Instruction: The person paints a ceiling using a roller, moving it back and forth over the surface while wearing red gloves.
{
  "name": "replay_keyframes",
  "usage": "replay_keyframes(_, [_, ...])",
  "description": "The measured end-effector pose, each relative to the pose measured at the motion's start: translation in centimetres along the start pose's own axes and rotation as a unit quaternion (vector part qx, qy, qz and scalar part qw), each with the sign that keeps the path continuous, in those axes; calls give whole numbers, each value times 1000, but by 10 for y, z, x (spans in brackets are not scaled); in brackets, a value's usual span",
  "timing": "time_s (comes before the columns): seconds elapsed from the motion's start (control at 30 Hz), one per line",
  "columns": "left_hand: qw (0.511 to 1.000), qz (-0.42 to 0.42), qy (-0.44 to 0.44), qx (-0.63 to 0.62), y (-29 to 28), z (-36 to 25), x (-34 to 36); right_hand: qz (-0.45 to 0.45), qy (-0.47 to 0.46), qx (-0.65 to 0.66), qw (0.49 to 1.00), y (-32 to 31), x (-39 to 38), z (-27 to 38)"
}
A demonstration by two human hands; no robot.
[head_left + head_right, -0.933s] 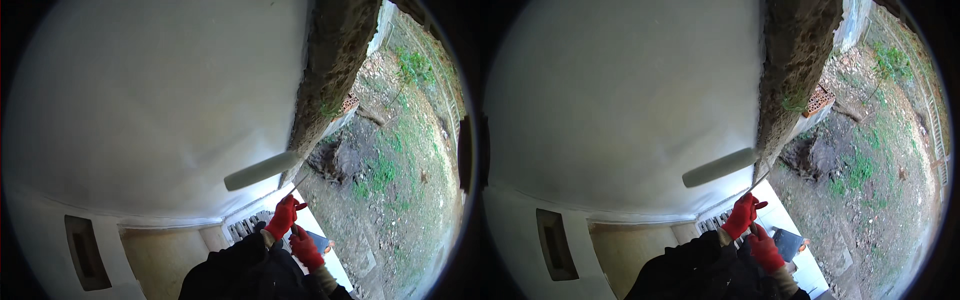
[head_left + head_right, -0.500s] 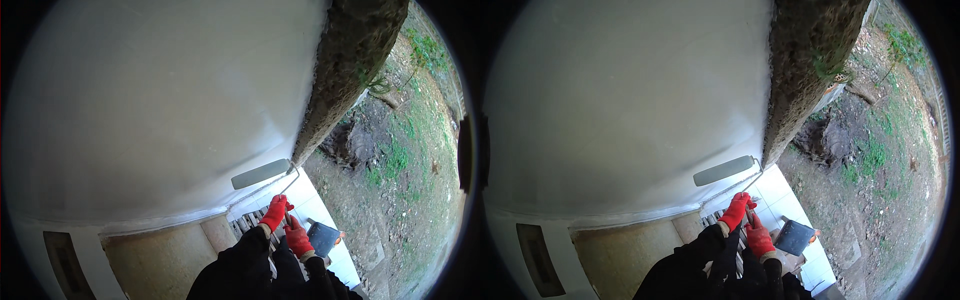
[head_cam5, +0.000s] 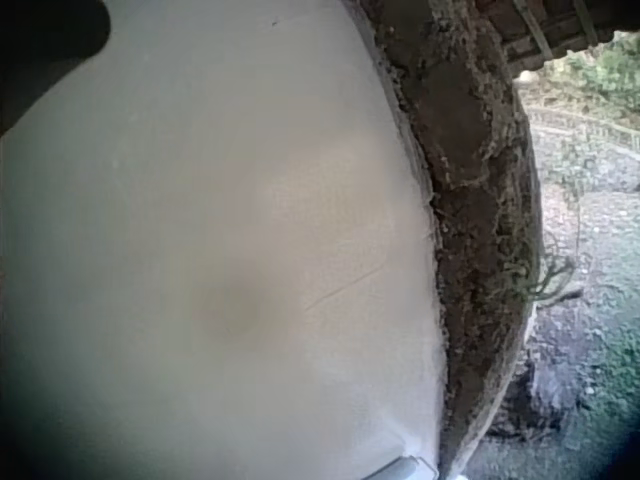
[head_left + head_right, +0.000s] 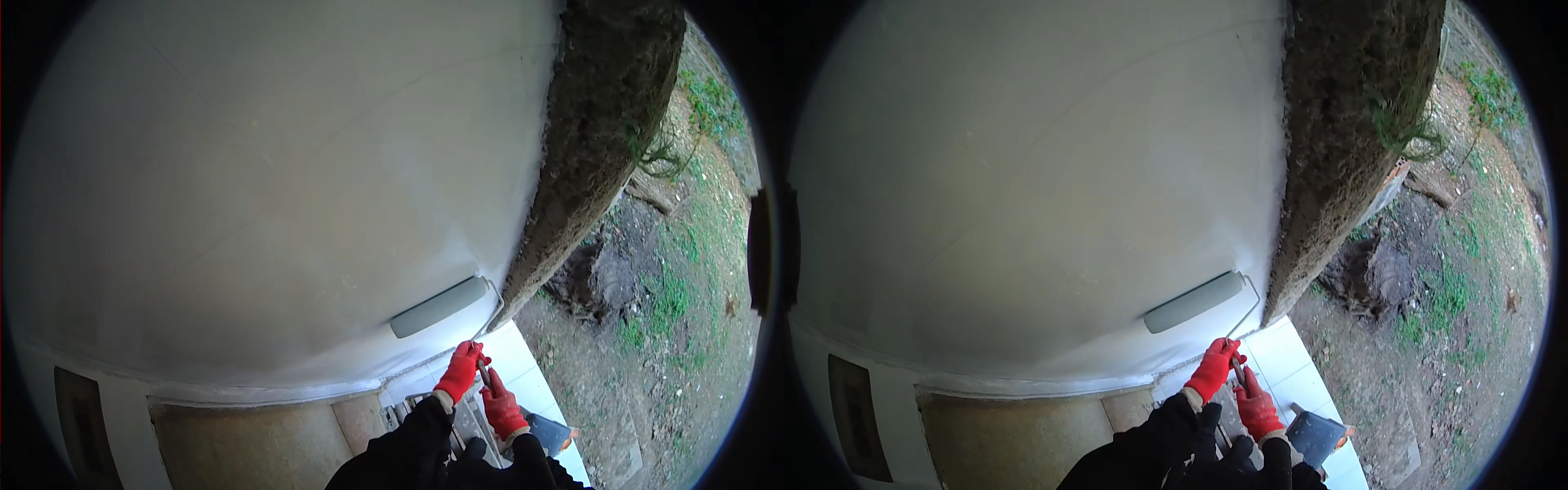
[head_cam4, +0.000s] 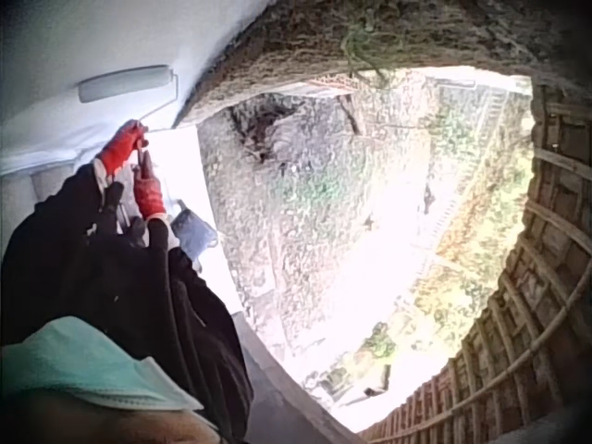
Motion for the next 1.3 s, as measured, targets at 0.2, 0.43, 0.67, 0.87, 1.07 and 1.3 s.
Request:
replay_keyframes(0.2, [998, 42, 49, 4, 30, -60, -42, -30, -193, 44, 980, -15, -33, 44])
replay_keyframes(0.43, [989, 83, 120, 32, 68, -166, -111, -76, -280, -45, 956, -43, -76, 126])
replay_keyframes(0.67, [961, 151, 229, 35, 131, -311, -195, -74, -405, 93, 907, -109, -147, 288])
replay_keyframes(0.87, [934, 175, 306, 54, 186, -422, -256, -127, -502, 54, 854, -163, -186, 392])
replay_keyframes(1.07, [872, 262, 412, -24, 235, -518, -311, -186, -504, 101, 838, -217, -225, 493])
replay_keyframes(1.3, [751, 244, 613, 30, 266, -629, -417, -163, -542, 123, 815, -272, -297, 644])
Point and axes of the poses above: each hand's wrist, its own x-axis towards the middle knuckle, its own y-axis out of the palm, z = x × y, the point moved 4 cm from there along x, towards the middle knuckle, and after that the axes turned 2 degrees about z, right-handed, at the moved point
